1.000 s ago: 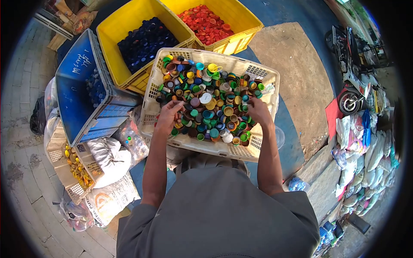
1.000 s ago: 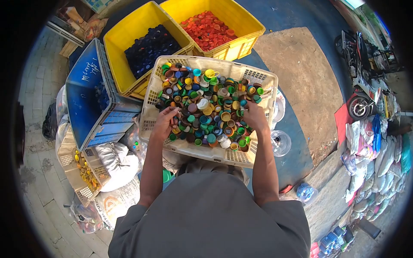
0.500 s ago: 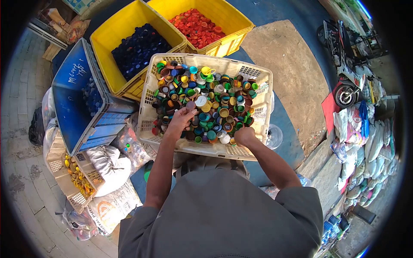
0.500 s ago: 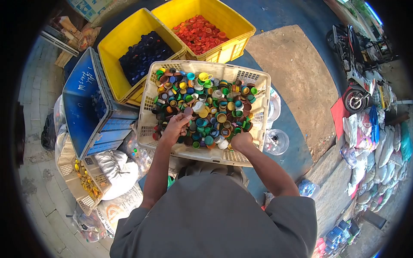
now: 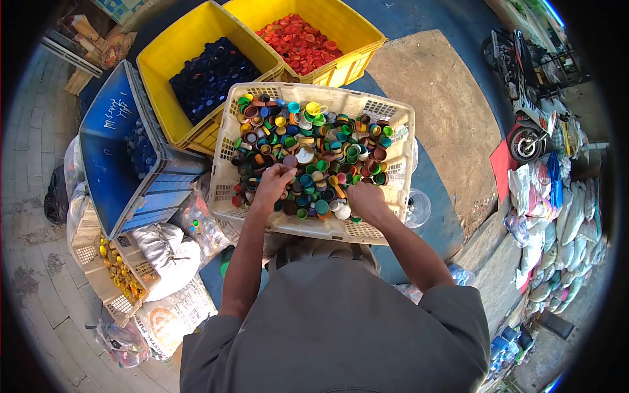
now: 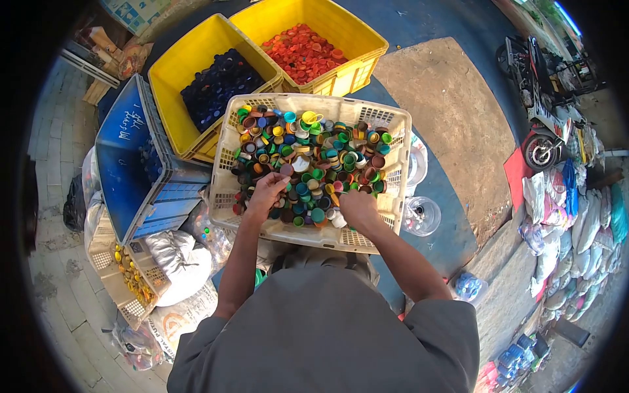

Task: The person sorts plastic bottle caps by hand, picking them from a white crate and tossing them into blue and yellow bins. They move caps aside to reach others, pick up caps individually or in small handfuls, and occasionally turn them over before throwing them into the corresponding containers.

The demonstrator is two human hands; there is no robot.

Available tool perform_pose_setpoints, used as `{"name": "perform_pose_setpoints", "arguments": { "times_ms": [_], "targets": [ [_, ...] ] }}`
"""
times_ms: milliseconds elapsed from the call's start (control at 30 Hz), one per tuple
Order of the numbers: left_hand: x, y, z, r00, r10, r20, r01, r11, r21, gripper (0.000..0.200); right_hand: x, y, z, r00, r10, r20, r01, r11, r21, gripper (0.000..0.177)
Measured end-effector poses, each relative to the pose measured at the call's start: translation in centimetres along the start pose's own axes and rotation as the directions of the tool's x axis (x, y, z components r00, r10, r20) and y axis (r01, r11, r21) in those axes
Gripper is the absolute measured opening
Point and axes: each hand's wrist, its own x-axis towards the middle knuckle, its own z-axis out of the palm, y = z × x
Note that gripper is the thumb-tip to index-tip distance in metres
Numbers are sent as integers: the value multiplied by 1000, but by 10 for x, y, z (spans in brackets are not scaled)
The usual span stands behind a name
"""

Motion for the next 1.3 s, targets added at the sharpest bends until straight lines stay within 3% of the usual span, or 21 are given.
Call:
{"name": "perform_pose_setpoints", "arguments": {
  "times_ms": [100, 200, 400, 433, 533, 733, 833, 933, 1033, 1133, 1167, 1267, 1300],
  "targets": [
    [-2, 5, 4, 995, 84, -61, -69, 975, 212, 22, 8, 19, -7, 988, 154, 3, -153, 985, 75, 16],
    [16, -9, 8, 926, 377, -4, -357, 881, 311, 23, 24, 34, -10, 936, 342, -78, -323, 927, 189, 16],
    [27, -5, 38, 914, 400, 71, -389, 811, 437, 16, 54, 36, -8, 905, 412, -104, -358, 871, 336, 18],
    [32, -7, 39, 872, 472, 133, -469, 725, 504, 18, 60, 38, -2, 883, 449, -138, -375, 851, 368, 20],
    [28, -1, 50, 906, 393, 159, -416, 757, 503, 20, 63, 38, -3, 898, 433, -79, -393, 869, 299, 21],
    [23, -7, 63, 949, 264, 172, -314, 827, 465, 26, 68, 40, 7, 909, 400, -114, -356, 891, 283, 29],
    [29, -15, 64, 959, 227, 169, -281, 837, 469, 27, 60, 42, 4, 908, 386, -165, -299, 870, 393, 29],
    [32, -20, 67, 952, 248, 178, -297, 884, 360, 26, 72, 59, 26, 962, 262, -83, -187, 846, 499, 29],
    [31, -16, 66, 969, 189, 156, -231, 920, 318, 24, 69, 62, 27, 999, 22, -24, -1, 754, 657, 32],
    [33, -21, 58, 963, 228, 146, -262, 924, 280, 24, 59, 53, 3, 973, 223, 60, -177, 551, 815, 34],
    [33, -24, 57, 968, 214, 131, -243, 933, 266, 24, 67, 62, 25, 937, 344, -63, -165, 594, 787, 31],
    [28, -16, 55, 977, 186, 100, -205, 950, 235, 24, 69, 67, 33, 883, 469, -38, -383, 764, 519, 33],
    [26, -14, 57, 978, 185, 101, -204, 952, 227, 24, 61, 59, 21, 893, 449, 3, -380, 753, 537, 27]
  ]
}}
